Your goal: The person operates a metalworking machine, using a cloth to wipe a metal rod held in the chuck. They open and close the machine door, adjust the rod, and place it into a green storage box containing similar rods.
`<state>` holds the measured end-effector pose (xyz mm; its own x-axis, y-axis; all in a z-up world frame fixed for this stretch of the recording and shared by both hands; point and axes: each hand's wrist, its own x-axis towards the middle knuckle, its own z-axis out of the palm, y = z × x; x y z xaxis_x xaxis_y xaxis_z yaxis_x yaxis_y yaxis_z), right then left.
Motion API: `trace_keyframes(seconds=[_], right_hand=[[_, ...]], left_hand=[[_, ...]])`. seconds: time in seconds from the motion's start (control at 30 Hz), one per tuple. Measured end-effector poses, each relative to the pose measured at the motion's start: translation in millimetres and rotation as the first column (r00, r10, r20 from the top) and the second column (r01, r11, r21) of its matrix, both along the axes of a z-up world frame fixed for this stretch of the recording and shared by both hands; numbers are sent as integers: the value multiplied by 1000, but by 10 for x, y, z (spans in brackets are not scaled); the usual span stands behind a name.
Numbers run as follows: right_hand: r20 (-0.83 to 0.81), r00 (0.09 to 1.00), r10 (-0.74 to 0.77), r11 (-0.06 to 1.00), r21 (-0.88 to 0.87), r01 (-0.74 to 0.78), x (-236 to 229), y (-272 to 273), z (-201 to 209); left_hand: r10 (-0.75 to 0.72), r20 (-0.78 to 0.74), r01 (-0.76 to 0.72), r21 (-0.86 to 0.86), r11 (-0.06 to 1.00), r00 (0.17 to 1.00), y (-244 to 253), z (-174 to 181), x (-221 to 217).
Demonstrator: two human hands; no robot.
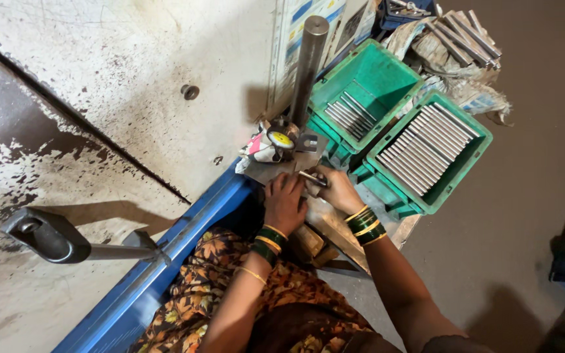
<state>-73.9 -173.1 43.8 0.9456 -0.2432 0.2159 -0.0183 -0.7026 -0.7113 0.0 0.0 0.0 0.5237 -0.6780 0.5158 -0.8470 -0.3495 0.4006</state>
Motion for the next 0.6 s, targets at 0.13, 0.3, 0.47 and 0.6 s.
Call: trace_keyframes(seconds=[0.13,0.3,0.47,0.6], right_hand=[[-18,996,-89,987,134,90,-100,-100,-147],[21,977,-211,961,187,204,-294,-206,-226],[-82,933,-351,926,119,359,-426,-148,-194],[19,966,-260,950,182,252,-487,-162,-108]], left_hand=[[49,88,-50,5,999,995,-43,-57,4],[115,155,-120,21,993,981,-167,-82,8],[110,260,-120,20,993,959,-217,-9,37],[124,330,-112,-55,992,936,-209,-13,64]])
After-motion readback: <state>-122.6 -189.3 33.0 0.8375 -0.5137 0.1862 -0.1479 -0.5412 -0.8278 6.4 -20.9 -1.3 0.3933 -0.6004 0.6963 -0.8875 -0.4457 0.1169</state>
